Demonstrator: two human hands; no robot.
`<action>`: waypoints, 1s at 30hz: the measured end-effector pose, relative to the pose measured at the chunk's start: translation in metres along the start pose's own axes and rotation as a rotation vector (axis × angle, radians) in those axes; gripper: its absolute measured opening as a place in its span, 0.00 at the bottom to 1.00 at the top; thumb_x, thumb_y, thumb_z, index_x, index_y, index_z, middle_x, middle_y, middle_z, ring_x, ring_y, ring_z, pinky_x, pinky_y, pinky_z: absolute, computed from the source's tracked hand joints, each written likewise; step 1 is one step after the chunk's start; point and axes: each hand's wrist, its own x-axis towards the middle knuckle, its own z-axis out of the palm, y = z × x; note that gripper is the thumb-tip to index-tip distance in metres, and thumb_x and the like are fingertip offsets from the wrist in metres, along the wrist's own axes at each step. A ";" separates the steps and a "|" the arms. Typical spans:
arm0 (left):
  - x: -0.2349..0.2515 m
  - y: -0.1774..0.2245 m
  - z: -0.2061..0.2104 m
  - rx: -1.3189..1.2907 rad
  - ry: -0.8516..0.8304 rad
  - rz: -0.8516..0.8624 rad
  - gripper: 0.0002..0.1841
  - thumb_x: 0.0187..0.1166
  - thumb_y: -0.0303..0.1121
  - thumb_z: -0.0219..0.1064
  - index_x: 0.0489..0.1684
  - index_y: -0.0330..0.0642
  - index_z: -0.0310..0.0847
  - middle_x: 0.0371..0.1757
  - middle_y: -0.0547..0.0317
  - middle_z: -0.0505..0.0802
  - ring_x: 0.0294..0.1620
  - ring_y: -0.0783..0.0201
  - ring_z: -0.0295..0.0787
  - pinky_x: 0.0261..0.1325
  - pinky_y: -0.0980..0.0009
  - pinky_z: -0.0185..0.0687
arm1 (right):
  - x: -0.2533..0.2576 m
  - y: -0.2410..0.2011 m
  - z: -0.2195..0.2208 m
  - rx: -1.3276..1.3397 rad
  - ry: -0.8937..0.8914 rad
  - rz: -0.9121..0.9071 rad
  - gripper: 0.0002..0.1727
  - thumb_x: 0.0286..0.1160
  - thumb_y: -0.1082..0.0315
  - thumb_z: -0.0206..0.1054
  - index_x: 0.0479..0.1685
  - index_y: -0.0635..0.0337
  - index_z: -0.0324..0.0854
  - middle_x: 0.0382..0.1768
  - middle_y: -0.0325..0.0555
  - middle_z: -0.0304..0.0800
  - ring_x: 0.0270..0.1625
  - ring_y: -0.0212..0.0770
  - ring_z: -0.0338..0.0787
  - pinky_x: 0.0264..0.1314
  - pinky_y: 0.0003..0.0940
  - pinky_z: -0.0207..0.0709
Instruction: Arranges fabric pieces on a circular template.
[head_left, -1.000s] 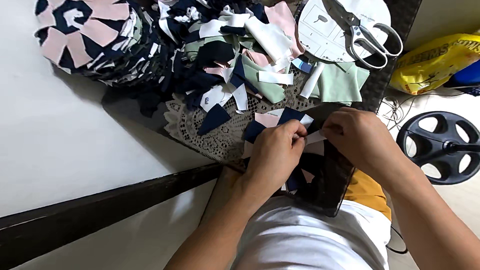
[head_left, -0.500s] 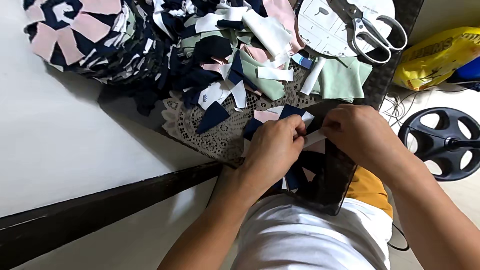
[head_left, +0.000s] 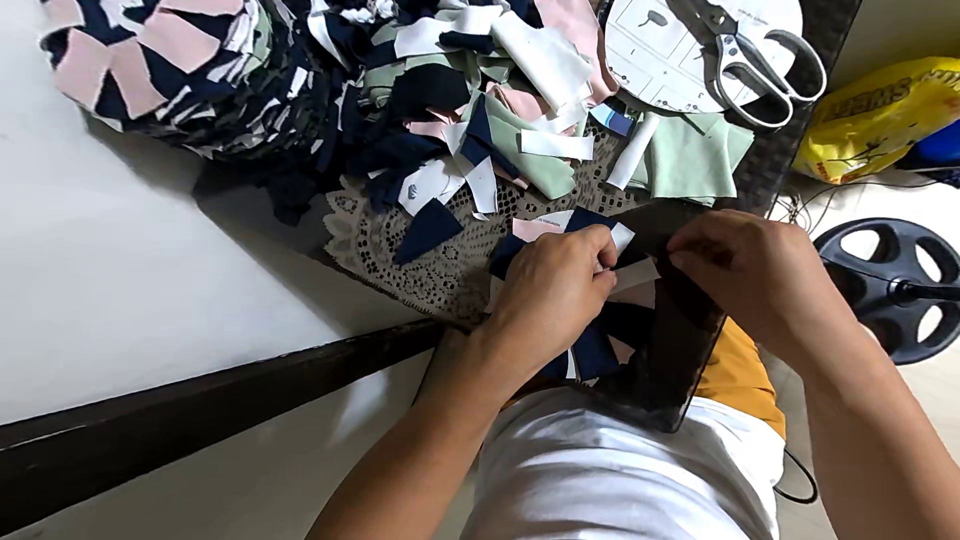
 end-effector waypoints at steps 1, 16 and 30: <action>0.001 0.000 -0.001 -0.002 -0.004 0.003 0.03 0.74 0.31 0.76 0.39 0.48 0.88 0.27 0.63 0.89 0.26 0.66 0.84 0.31 0.62 0.81 | -0.004 0.001 0.003 0.002 0.022 -0.014 0.04 0.74 0.73 0.71 0.42 0.58 0.90 0.37 0.43 0.90 0.36 0.37 0.89 0.39 0.36 0.84; 0.008 0.000 -0.007 0.027 -0.024 0.028 0.03 0.76 0.32 0.76 0.40 0.46 0.89 0.29 0.62 0.90 0.29 0.64 0.85 0.32 0.59 0.81 | -0.023 0.003 0.047 -0.119 0.287 -0.135 0.09 0.76 0.68 0.66 0.43 0.54 0.94 0.54 0.52 0.89 0.60 0.56 0.84 0.55 0.53 0.75; 0.003 -0.001 -0.017 0.096 -0.107 -0.003 0.04 0.79 0.30 0.71 0.46 0.48 0.87 0.30 0.62 0.90 0.29 0.63 0.87 0.33 0.58 0.82 | -0.024 0.008 0.055 -0.130 0.302 -0.116 0.09 0.75 0.67 0.66 0.44 0.54 0.93 0.57 0.52 0.89 0.64 0.57 0.82 0.59 0.56 0.71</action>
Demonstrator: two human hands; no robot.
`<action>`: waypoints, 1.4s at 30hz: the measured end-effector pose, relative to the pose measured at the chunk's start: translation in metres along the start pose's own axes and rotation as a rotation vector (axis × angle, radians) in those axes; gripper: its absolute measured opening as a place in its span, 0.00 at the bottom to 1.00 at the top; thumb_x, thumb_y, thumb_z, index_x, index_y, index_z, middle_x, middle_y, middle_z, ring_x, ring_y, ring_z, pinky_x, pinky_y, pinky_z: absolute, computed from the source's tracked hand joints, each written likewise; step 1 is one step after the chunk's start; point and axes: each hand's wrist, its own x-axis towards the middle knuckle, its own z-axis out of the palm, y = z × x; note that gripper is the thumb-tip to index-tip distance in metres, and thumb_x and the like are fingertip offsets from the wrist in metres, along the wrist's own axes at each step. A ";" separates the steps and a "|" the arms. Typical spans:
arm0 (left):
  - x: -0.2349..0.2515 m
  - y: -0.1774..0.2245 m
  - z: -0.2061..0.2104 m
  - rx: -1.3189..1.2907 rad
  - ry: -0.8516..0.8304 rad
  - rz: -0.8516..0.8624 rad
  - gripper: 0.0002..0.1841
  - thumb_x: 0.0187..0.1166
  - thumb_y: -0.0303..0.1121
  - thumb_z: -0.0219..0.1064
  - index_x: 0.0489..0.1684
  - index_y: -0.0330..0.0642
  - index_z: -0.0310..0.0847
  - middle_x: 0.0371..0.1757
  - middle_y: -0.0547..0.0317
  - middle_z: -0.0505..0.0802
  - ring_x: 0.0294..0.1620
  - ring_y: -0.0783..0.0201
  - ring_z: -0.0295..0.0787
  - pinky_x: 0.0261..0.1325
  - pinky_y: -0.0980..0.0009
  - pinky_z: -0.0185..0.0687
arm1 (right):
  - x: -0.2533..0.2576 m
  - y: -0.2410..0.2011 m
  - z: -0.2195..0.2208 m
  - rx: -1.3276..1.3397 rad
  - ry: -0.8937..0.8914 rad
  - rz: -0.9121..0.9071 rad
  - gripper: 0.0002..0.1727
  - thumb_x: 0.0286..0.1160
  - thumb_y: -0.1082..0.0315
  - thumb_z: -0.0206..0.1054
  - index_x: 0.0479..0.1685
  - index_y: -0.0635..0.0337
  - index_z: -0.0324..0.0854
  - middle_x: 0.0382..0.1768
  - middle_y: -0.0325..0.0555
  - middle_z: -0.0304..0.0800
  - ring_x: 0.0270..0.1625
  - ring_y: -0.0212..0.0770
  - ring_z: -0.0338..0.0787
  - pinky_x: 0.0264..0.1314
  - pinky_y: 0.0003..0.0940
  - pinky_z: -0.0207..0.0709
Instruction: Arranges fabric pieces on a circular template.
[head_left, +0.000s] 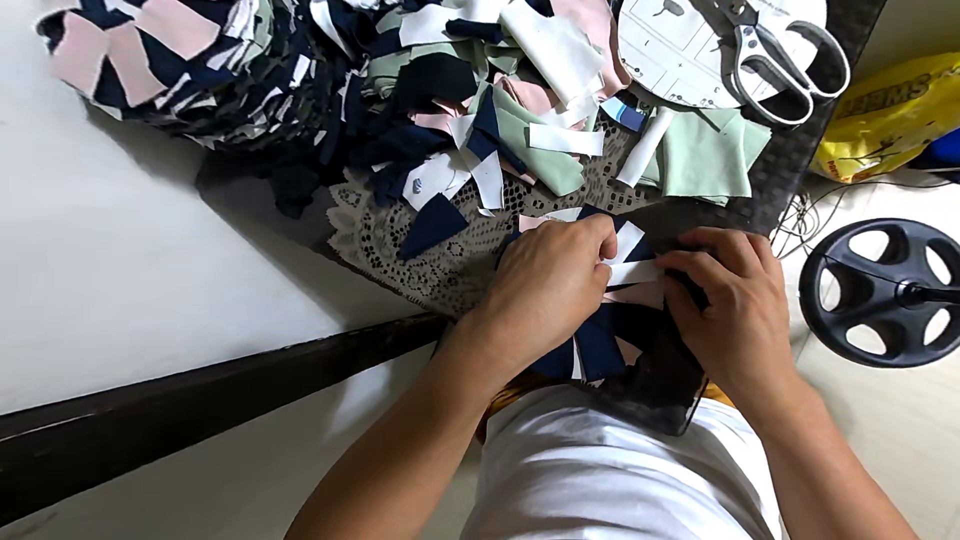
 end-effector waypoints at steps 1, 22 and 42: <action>0.000 -0.001 0.000 -0.002 -0.005 -0.009 0.03 0.79 0.31 0.71 0.45 0.48 0.87 0.29 0.62 0.90 0.29 0.64 0.86 0.33 0.58 0.82 | 0.000 0.000 0.000 0.003 -0.004 0.001 0.09 0.75 0.67 0.66 0.44 0.54 0.93 0.57 0.52 0.88 0.65 0.57 0.82 0.59 0.56 0.70; -0.003 -0.003 0.003 0.048 0.017 -0.012 0.02 0.77 0.31 0.74 0.39 0.47 0.87 0.24 0.63 0.87 0.27 0.63 0.85 0.31 0.57 0.79 | 0.001 0.002 -0.001 0.017 -0.022 0.001 0.09 0.74 0.67 0.67 0.44 0.54 0.93 0.58 0.53 0.89 0.65 0.58 0.82 0.59 0.57 0.71; -0.025 -0.030 0.049 0.087 0.366 0.455 0.17 0.81 0.32 0.59 0.59 0.49 0.93 0.54 0.52 0.94 0.58 0.49 0.89 0.54 0.56 0.85 | -0.015 0.003 0.000 0.007 0.128 -0.098 0.15 0.80 0.69 0.60 0.43 0.44 0.94 0.59 0.53 0.89 0.70 0.58 0.81 0.67 0.53 0.70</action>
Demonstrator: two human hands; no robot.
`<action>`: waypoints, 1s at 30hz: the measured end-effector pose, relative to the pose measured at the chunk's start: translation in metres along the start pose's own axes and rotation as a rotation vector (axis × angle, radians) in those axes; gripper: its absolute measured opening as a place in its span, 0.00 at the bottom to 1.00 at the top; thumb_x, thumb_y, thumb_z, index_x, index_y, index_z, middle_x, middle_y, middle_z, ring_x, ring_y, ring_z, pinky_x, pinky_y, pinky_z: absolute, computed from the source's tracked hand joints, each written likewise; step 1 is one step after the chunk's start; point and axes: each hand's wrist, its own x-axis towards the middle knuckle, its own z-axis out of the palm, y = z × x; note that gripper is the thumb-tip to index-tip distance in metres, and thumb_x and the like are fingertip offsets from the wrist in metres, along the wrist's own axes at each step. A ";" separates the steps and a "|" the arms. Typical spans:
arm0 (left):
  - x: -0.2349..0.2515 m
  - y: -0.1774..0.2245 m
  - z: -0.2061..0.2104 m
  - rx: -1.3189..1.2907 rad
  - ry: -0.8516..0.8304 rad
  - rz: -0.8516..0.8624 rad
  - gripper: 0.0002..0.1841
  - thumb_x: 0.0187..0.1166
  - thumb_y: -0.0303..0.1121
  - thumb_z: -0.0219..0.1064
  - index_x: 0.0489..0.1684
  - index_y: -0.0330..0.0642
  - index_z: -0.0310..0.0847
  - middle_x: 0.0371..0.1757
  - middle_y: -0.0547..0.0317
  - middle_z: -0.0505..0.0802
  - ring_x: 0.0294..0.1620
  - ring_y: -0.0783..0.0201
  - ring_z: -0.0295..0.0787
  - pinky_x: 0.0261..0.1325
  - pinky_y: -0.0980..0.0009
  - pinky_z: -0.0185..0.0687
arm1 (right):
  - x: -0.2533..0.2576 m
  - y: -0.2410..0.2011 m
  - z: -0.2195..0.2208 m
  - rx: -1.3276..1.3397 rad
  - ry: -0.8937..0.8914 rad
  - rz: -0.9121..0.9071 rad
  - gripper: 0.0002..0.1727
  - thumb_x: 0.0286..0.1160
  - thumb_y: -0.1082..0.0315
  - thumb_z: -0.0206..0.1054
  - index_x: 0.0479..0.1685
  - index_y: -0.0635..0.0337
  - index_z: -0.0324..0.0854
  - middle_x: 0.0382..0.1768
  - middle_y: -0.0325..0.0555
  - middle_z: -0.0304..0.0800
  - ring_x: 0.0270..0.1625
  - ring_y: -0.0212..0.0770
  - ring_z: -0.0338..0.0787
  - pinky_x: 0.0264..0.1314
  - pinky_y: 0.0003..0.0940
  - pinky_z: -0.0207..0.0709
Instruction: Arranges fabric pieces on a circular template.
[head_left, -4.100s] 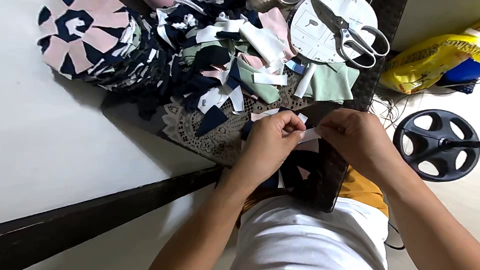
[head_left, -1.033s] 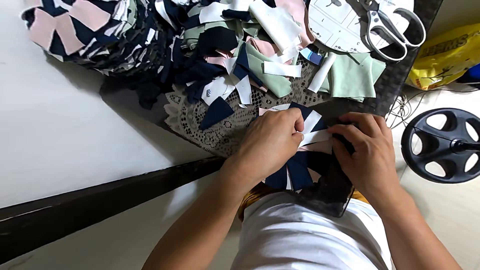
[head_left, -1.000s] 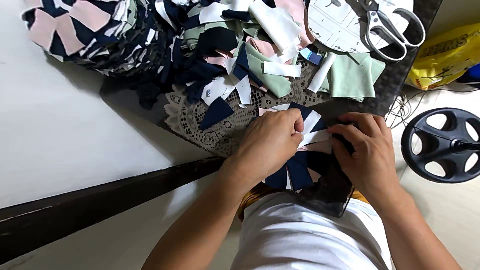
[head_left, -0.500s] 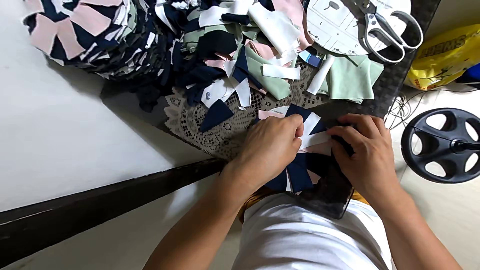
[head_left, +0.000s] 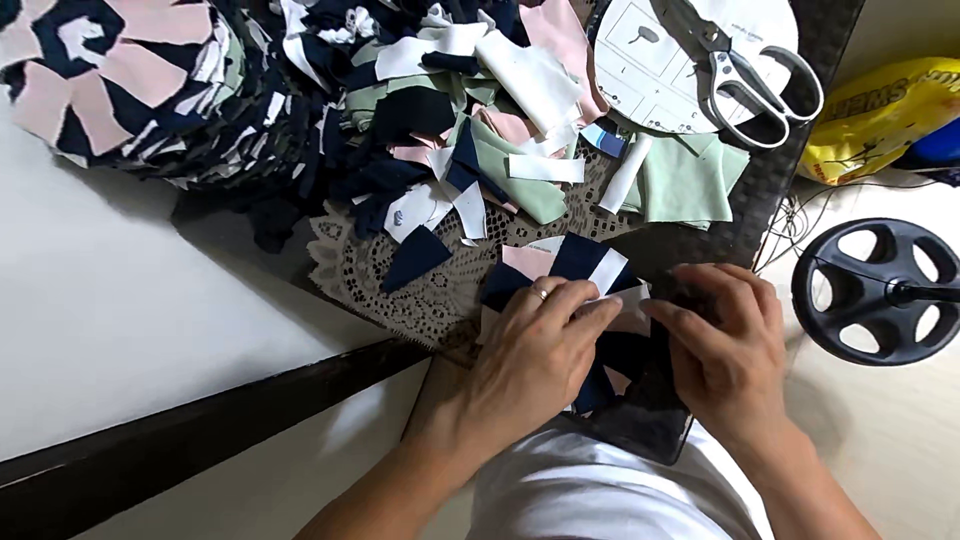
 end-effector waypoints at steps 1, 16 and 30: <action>-0.002 0.000 0.002 0.013 -0.007 0.006 0.18 0.80 0.31 0.58 0.60 0.50 0.92 0.55 0.51 0.94 0.58 0.48 0.89 0.54 0.55 0.85 | -0.001 0.001 0.003 -0.033 -0.016 -0.002 0.15 0.79 0.69 0.59 0.43 0.43 0.95 0.60 0.54 0.90 0.69 0.59 0.81 0.66 0.54 0.70; 0.010 -0.035 0.004 0.014 -0.150 0.388 0.31 0.91 0.60 0.41 0.81 0.54 0.72 0.85 0.61 0.78 0.91 0.54 0.61 0.90 0.48 0.48 | -0.007 0.029 -0.005 0.416 0.235 0.267 0.12 0.79 0.76 0.58 0.38 0.60 0.89 0.56 0.46 0.88 0.65 0.31 0.82 0.68 0.22 0.75; 0.012 0.006 0.020 0.118 -0.012 -0.181 0.37 0.88 0.62 0.45 0.86 0.46 0.71 0.86 0.46 0.75 0.89 0.38 0.64 0.81 0.22 0.46 | 0.028 0.019 -0.002 0.261 0.241 0.078 0.12 0.83 0.70 0.59 0.41 0.54 0.91 0.52 0.48 0.90 0.67 0.39 0.83 0.71 0.32 0.73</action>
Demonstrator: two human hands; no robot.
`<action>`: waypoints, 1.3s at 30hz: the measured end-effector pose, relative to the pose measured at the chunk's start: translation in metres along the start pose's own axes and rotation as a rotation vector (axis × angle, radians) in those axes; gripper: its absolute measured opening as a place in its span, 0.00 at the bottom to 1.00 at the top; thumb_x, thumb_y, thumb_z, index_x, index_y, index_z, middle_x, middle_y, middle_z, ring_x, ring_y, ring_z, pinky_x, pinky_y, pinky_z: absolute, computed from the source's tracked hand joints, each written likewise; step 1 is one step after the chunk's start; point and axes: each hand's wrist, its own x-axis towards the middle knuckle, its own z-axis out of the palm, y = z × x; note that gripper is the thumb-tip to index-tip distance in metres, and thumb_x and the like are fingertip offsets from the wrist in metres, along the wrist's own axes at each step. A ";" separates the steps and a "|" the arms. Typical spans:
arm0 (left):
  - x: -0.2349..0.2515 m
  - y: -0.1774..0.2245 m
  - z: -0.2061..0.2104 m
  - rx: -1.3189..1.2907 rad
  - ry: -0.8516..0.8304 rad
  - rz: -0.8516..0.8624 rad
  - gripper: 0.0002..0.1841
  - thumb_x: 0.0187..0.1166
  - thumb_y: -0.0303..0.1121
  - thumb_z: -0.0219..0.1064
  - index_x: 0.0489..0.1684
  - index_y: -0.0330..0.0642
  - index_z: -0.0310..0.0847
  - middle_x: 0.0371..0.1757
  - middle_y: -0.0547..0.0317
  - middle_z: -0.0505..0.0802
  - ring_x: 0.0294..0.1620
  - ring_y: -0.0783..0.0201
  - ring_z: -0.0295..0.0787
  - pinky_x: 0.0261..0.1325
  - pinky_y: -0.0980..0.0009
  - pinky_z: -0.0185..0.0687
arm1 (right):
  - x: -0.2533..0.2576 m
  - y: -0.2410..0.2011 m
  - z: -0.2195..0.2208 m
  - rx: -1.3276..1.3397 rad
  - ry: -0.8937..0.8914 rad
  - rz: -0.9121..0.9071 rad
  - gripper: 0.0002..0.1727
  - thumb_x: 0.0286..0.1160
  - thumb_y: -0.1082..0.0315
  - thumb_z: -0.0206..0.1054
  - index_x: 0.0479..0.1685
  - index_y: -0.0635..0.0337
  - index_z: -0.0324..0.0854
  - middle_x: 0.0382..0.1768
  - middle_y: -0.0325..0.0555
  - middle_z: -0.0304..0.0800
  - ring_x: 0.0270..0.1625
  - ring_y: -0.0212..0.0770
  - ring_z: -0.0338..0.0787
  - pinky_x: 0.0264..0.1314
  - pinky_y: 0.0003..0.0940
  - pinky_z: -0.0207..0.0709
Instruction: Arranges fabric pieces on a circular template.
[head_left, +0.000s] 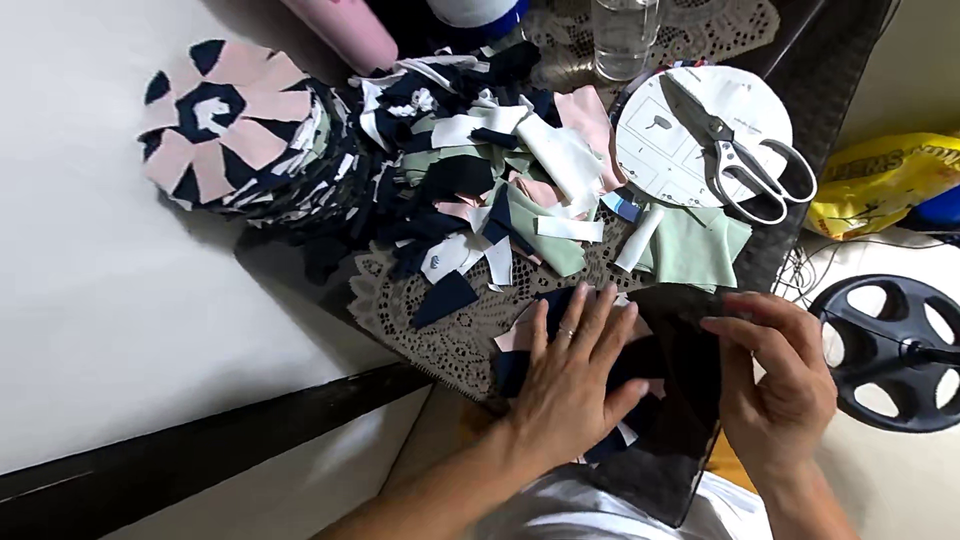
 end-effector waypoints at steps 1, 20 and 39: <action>0.008 -0.005 -0.008 -0.008 0.045 -0.039 0.33 0.89 0.58 0.46 0.82 0.45 0.75 0.84 0.46 0.77 0.86 0.38 0.68 0.80 0.24 0.52 | 0.003 -0.003 0.004 -0.001 -0.013 -0.013 0.13 0.83 0.70 0.59 0.41 0.54 0.91 0.52 0.48 0.91 0.66 0.40 0.83 0.69 0.35 0.73; 0.139 -0.005 -0.021 -0.171 -0.053 -0.275 0.08 0.81 0.31 0.68 0.42 0.35 0.89 0.45 0.44 0.91 0.48 0.46 0.89 0.53 0.47 0.82 | 0.005 0.001 0.031 0.097 -0.014 0.127 0.14 0.77 0.75 0.59 0.42 0.61 0.93 0.49 0.50 0.91 0.57 0.36 0.87 0.62 0.25 0.78; 0.030 0.026 -0.041 -0.598 0.359 0.140 0.03 0.74 0.25 0.69 0.35 0.35 0.88 0.40 0.55 0.96 0.48 0.72 0.94 0.56 0.78 0.87 | 0.010 -0.049 -0.003 0.497 -0.083 0.188 0.07 0.80 0.69 0.68 0.42 0.63 0.88 0.43 0.40 0.92 0.48 0.27 0.89 0.53 0.22 0.85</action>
